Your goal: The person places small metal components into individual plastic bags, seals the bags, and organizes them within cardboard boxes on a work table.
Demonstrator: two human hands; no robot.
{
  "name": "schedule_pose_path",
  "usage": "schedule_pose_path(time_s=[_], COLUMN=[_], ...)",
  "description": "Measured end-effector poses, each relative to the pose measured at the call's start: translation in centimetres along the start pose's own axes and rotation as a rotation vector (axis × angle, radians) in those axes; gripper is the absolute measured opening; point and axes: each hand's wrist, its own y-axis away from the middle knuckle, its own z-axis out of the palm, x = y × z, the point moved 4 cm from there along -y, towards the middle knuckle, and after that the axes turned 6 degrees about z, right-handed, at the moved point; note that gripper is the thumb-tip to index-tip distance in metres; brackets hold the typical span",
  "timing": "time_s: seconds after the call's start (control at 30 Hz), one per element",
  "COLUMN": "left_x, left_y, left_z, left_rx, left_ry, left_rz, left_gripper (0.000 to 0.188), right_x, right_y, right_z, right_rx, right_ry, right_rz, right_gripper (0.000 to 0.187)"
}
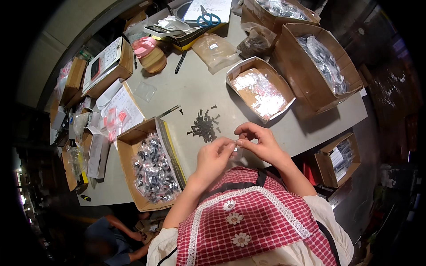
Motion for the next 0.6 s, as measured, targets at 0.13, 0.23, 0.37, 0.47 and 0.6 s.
schedule_pose_path(time_s=[0.13,0.23,0.37,0.47,0.6], left_x=[0.0,0.5,0.8,1.1,2.8], left_y=[0.1,0.2,0.3,0.2,0.5], left_z=[-0.9,-0.9,-0.7,-0.5,-0.7], left_rx=[0.100,0.154,0.187,0.293,0.318], left_ry=[-0.263,-0.392,-0.463,-0.520,-0.587], left_rz=[0.081,0.288,0.390,0.507,0.587], left_gripper=[0.013,0.010,0.011,0.011,0.013], right_x=[1.3,1.7,1.0,0.6,0.9], right_y=[0.1,0.2,0.6,0.8,0.9], right_z=[0.4,0.7,1.0,1.3,1.2], right_rx=[-0.094,-0.224,-0.301,-0.277,-0.233], right_ry=[-0.021,-0.066,-0.070,-0.059,-0.052], right_rz=[0.080,0.121,0.255,0.199,0.225], right_gripper=[0.021,0.014,0.011,0.016,0.021])
